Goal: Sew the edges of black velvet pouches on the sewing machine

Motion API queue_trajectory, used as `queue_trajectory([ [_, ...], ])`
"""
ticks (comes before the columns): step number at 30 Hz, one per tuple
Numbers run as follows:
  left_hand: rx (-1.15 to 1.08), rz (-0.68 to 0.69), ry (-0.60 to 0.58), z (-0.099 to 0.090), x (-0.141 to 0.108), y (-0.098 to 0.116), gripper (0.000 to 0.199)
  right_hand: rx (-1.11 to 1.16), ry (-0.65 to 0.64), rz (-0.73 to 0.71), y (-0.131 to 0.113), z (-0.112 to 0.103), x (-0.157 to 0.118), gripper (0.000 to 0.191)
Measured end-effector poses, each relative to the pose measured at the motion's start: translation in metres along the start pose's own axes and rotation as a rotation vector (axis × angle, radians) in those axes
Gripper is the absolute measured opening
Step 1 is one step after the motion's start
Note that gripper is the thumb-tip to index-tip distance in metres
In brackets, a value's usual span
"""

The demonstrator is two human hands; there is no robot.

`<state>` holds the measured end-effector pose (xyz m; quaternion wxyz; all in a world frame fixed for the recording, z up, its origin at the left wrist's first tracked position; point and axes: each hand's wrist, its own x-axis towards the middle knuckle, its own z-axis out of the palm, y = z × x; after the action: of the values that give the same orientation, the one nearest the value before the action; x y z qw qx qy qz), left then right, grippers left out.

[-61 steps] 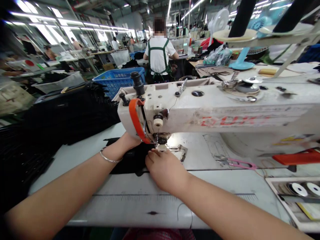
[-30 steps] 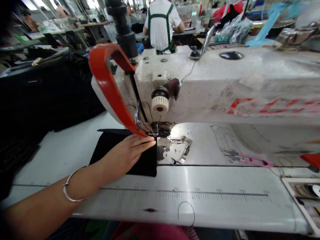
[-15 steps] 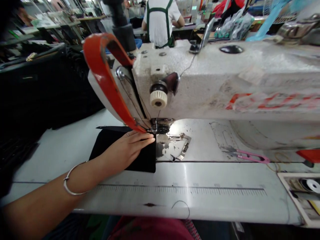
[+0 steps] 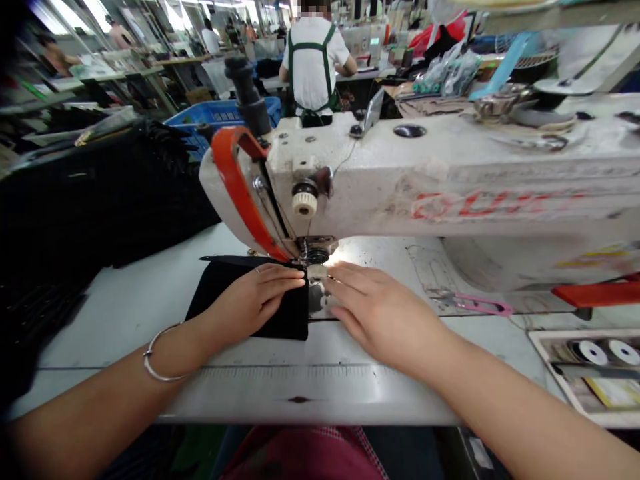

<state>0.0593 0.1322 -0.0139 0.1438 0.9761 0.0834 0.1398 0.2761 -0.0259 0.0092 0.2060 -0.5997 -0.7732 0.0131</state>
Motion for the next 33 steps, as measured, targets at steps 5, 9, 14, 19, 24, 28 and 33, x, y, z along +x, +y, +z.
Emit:
queue_trajectory([
  [5, 0.023, 0.031, -0.001, -0.002, 0.001, 0.0, 0.04, -0.003, -0.04, -0.029, 0.014, 0.029, 0.034, 0.035],
  [9, 0.046, 0.028, -0.016, -0.004, 0.003, 0.002, 0.042, 0.017, -0.017, 0.02, 0.015, 0.034, 0.036, 0.035],
  [14, 0.046, 0.028, -0.019, -0.005, 0.003, 0.002, 0.043, 0.02, -0.012, 0.046, 0.011, 0.035, 0.033, 0.036],
  [19, 0.037, 0.035, -0.014, -0.005, 0.003, 0.001, 0.045, 0.113, 0.107, 0.124, 0.016, 0.032, 0.028, 0.02],
  [24, 0.019, 0.019, -0.034, -0.005, 0.005, 0.0, 0.043, 0.061, 0.492, 0.365, 0.025, 0.026, 0.027, 0.024],
  [28, 0.018, 0.021, -0.029, -0.004, 0.004, -0.001, 0.043, 0.019, 0.484, 0.327, 0.025, 0.027, 0.029, 0.027],
  [33, 0.016, 0.017, -0.049, -0.005, 0.003, 0.0, 0.043, -0.036, 0.455, 0.308, 0.025, 0.027, 0.028, 0.028],
])
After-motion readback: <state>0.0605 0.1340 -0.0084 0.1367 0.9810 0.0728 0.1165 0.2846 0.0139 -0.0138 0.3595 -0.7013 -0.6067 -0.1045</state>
